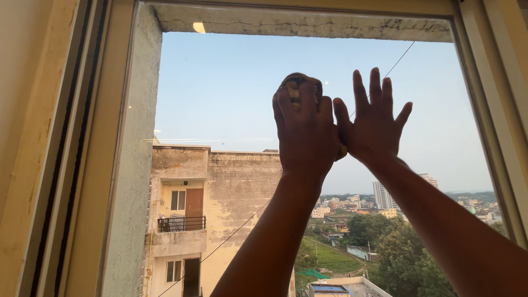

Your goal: The person wipes the upper section of a window pane using a cloth held in the right hand while the left hand supports the glass. The person repeatedly wipes the same area of the window throughout the clip.

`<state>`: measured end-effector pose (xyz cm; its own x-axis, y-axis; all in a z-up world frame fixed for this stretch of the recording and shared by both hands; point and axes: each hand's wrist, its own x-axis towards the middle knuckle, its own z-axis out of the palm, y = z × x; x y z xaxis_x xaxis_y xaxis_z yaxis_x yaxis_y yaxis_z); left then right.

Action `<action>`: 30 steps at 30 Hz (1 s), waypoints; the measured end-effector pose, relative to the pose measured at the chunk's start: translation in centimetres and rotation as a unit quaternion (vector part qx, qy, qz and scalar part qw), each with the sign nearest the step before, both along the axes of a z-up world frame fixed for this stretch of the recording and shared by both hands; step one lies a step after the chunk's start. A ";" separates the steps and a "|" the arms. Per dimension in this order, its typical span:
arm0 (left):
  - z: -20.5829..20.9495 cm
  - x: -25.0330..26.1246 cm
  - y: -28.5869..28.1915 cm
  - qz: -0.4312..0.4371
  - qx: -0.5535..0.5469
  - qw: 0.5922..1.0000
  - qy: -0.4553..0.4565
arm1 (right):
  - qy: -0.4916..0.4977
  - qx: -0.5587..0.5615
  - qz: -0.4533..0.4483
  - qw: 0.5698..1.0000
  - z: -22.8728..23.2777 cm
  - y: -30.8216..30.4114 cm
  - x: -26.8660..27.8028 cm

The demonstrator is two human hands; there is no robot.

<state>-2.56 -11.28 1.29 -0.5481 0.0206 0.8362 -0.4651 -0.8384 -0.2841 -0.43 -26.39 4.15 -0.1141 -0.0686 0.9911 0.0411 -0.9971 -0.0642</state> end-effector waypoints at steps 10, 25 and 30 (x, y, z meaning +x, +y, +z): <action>0.7 0.7 1.6 0.019 0.094 0.995 -0.024 | 0.000 0.000 0.007 1.000 -0.6 -0.1 -0.1; 2.4 0.4 7.6 0.010 0.199 0.980 0.026 | -0.007 0.003 0.026 1.000 -0.8 0.3 -0.2; 2.9 0.7 9.6 0.035 0.183 0.982 -0.004 | -0.009 0.006 0.026 1.000 -0.8 0.4 -0.3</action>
